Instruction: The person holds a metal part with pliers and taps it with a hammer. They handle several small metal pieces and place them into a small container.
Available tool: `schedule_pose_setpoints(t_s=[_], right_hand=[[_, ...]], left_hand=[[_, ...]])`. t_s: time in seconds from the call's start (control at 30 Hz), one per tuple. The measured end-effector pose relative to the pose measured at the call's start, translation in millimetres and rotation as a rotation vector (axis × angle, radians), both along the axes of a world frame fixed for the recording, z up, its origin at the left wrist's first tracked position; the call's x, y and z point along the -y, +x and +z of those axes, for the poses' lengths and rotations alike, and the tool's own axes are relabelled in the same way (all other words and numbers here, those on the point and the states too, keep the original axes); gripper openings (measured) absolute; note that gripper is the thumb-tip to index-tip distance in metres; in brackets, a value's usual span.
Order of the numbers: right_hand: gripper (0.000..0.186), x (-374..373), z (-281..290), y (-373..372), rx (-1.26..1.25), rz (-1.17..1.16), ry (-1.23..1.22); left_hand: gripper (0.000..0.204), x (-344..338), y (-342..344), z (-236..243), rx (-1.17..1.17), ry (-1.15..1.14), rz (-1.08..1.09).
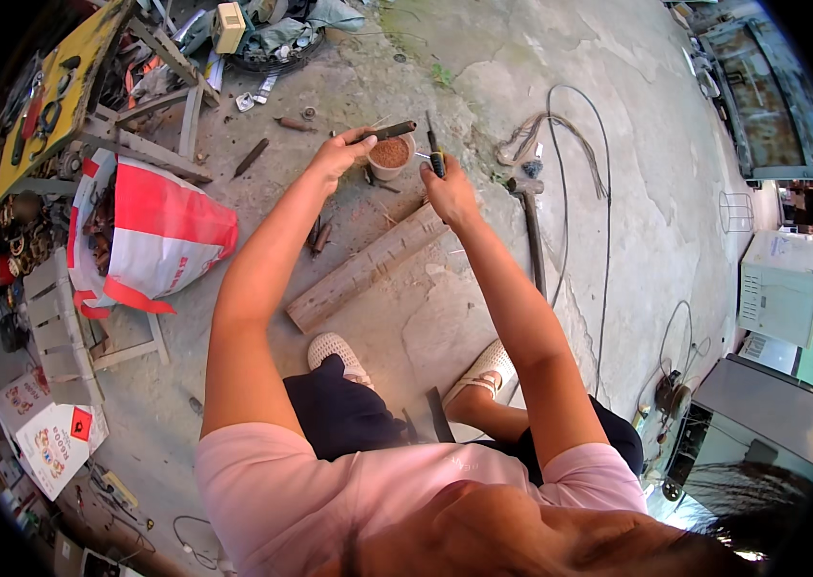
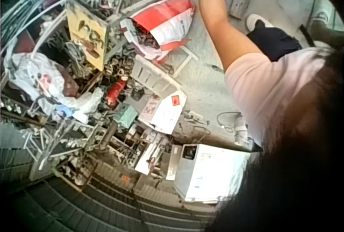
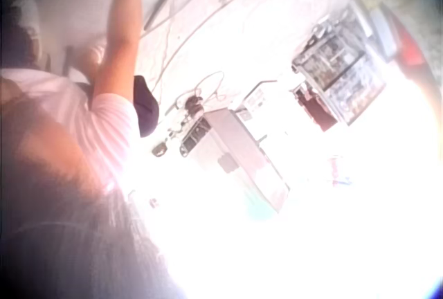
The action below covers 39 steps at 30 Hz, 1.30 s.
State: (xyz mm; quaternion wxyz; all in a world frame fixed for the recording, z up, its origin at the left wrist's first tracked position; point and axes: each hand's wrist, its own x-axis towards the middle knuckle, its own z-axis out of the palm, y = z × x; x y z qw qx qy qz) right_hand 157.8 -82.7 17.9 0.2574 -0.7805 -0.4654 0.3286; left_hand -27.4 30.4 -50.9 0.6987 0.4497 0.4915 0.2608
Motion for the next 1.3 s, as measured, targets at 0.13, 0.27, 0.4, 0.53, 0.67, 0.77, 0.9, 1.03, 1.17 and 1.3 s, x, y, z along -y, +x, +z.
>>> schedule_pose_setpoints(t_s=[0.13,0.27,0.4,0.53,0.67,0.77,0.9,1.03,1.17,1.3], right_hand=[[0.046,-2,-2,-1,-0.019,-0.005,0.031],[0.046,-2,-5,1,0.010,-0.028,0.058],[0.046,-4,-3,1,0.017,0.020,0.056],[0.045,-3,3,-3,0.030,0.009,0.054],[0.050,-4,2,0,-0.049,-0.066,0.091],[0.043,0,13,-7,0.013,-0.012,0.176],[0.042,1,13,-12,0.034,0.008,0.173],[0.042,1,11,-15,0.045,0.112,0.048],[0.045,2,5,-19,-0.066,0.042,0.096],[0.046,2,0,-16,-0.056,0.115,0.037]], left_hand=[[0.038,-3,-3,-5,0.075,-0.009,-0.022],[0.037,-2,-2,-6,0.100,-0.015,-0.037],[0.036,-1,-1,1,0.084,-0.039,-0.007],[0.037,2,-1,12,0.019,-0.099,0.010],[0.034,1,-3,-1,0.108,0.086,-0.034],[0.028,6,5,23,-0.364,0.373,-0.022],[0.025,21,12,68,-0.746,0.948,-0.092],[0.028,22,14,73,-0.794,1.228,-0.070],[0.031,23,15,75,-0.798,1.269,-0.084],[0.030,22,15,71,-0.835,1.308,-0.077]])
